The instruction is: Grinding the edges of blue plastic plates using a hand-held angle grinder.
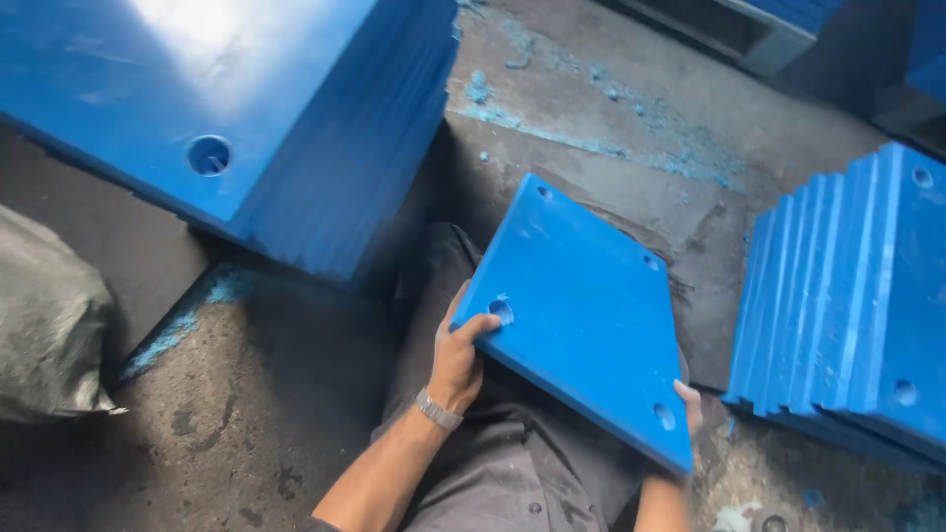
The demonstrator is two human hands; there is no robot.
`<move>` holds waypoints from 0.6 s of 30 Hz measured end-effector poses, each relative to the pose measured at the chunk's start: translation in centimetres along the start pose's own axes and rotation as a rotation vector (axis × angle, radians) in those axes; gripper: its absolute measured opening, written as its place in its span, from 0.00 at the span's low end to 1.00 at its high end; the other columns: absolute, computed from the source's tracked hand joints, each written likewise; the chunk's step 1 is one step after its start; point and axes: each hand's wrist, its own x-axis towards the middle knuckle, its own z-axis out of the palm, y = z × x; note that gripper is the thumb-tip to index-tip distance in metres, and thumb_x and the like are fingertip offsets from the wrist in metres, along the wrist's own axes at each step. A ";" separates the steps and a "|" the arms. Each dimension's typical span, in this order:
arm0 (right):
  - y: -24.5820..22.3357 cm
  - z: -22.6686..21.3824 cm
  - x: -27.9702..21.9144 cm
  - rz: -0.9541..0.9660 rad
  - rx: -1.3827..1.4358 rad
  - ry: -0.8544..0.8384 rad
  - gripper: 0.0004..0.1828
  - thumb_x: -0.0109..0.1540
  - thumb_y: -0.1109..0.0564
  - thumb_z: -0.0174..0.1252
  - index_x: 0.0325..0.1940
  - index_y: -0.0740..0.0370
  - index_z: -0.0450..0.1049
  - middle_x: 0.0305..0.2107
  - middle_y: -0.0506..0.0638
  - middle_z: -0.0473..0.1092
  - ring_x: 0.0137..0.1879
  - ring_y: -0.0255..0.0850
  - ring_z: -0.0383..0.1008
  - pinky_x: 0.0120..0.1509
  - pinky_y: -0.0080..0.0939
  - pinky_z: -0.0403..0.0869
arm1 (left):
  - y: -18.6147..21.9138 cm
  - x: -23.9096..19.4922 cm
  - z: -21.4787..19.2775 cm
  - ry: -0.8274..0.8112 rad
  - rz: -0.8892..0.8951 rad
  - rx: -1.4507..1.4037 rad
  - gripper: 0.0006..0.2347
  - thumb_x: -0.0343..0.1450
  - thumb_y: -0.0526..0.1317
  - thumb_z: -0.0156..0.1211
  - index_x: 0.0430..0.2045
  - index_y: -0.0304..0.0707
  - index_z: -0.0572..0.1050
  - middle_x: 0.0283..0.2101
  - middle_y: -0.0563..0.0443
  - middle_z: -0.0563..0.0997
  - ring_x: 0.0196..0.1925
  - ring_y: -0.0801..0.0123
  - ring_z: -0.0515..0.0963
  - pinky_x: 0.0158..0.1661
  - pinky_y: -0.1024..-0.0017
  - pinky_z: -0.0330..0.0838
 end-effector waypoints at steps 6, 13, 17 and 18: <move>4.3 -10.8 4.5 0.669 0.351 -0.573 0.41 0.54 0.39 0.60 0.65 0.60 0.59 0.56 0.67 0.67 0.55 0.59 0.71 0.51 0.62 0.74 | 8.2 -8.3 0.5 -0.159 0.119 0.055 0.44 0.56 0.34 0.70 0.72 0.33 0.57 0.64 0.40 0.72 0.62 0.60 0.73 0.61 0.63 0.66; -1.8 18.4 0.0 0.418 0.492 -0.962 0.45 0.72 0.45 0.54 0.85 0.67 0.43 0.70 0.77 0.54 0.69 0.74 0.60 0.64 0.81 0.67 | 16.5 -12.6 -0.4 -0.355 0.461 0.065 0.43 0.62 0.37 0.70 0.73 0.30 0.52 0.70 0.35 0.68 0.71 0.54 0.68 0.70 0.60 0.61; -5.4 29.8 -2.7 0.239 0.359 -1.037 0.41 0.71 0.49 0.53 0.82 0.72 0.47 0.66 0.77 0.61 0.65 0.69 0.69 0.61 0.71 0.72 | 19.9 -12.2 0.4 -0.146 0.678 -0.146 0.41 0.62 0.41 0.63 0.73 0.31 0.51 0.67 0.31 0.67 0.68 0.45 0.70 0.64 0.50 0.68; -6.4 32.5 -3.5 0.142 0.305 -1.053 0.40 0.70 0.51 0.52 0.80 0.74 0.48 0.65 0.76 0.63 0.63 0.67 0.72 0.60 0.66 0.75 | 20.5 -11.6 0.4 -0.066 0.732 -0.227 0.41 0.62 0.42 0.61 0.73 0.33 0.51 0.66 0.30 0.67 0.66 0.44 0.71 0.61 0.47 0.71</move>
